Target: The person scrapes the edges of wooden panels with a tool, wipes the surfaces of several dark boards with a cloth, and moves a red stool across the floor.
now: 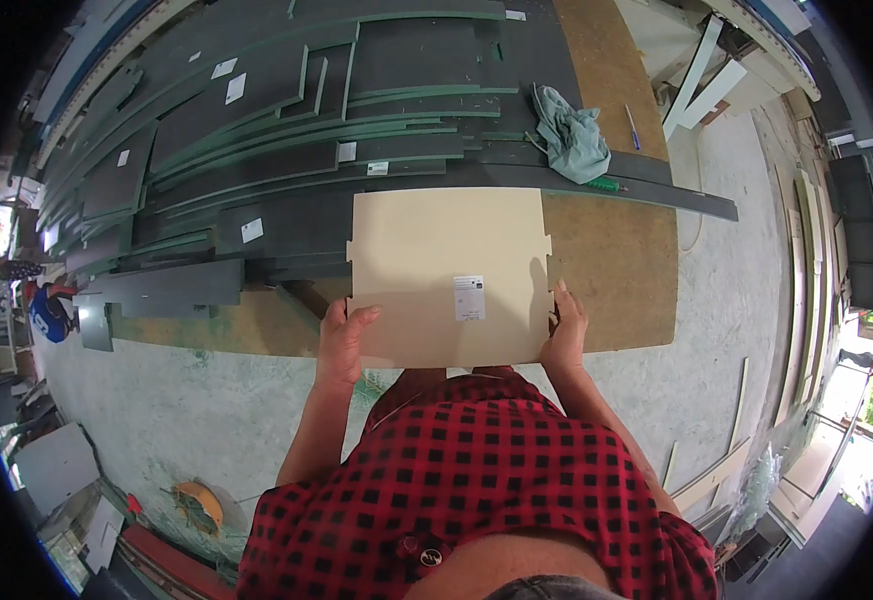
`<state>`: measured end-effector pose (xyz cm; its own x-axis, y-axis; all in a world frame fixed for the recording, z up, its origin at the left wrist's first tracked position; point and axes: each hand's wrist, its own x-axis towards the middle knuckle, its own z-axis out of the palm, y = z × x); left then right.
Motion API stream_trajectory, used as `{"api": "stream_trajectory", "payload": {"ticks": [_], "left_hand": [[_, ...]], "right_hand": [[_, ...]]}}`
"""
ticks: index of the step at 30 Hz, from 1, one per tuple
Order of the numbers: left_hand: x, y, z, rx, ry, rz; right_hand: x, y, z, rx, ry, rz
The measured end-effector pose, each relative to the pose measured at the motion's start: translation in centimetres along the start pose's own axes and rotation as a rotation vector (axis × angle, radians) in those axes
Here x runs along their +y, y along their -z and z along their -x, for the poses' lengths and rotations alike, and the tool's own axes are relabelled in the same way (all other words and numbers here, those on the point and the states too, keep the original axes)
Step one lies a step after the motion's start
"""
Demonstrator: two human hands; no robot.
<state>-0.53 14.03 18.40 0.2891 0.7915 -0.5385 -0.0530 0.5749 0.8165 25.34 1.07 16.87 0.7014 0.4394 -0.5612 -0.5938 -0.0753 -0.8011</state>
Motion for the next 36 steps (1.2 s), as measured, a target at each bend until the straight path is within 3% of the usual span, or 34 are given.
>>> {"api": "stream_trajectory", "payload": {"ticks": [7, 9, 13, 15, 25, 28, 30, 31, 33, 36], "left_hand": [[0.0, -0.7, 0.3, 0.024, -0.051, -0.078], [-0.6, -0.2, -0.1, 0.045, -0.024, -0.09], [-0.7, -0.3, -0.1, 0.026, -0.015, -0.09], [-1.0, -0.2, -0.3, 0.024, -0.02, -0.106], [-0.7, 0.3, -1.0, 0.062, -0.044, -0.199], [-0.9, 0.4, -1.0, 0.071, -0.138, -0.194], [-2.6, 1.5, -2.1, 0.208, -0.261, -0.56], [-2.7, 1.8, -2.4, 0.214, -0.266, -0.558], [-2.9, 2.1, -2.8, 0.249, -0.47, -0.909], [-1.6, 1.8, -2.4, 0.173, -0.406, -0.941]], "right_hand": [[-0.2, 0.1, 0.2, -0.02, 0.046, 0.164], [-0.4, 0.3, 0.2, -0.023, 0.086, 0.333], [0.1, 1.1, -0.5, -0.035, 0.07, 0.345], [0.4, 1.5, -0.7, -0.028, 0.131, 0.497], [2.6, 1.8, -0.4, -0.043, 0.351, 0.663], [2.7, 1.4, 0.1, -0.011, 0.417, 0.727], [3.2, 2.0, -0.5, -0.022, 0.394, 0.716], [3.1, 1.9, -0.5, -0.028, 0.399, 0.714], [2.8, 1.8, -0.3, -0.038, 0.431, 0.783], [2.9, 1.7, -0.2, -0.043, 0.497, 0.822]]}}
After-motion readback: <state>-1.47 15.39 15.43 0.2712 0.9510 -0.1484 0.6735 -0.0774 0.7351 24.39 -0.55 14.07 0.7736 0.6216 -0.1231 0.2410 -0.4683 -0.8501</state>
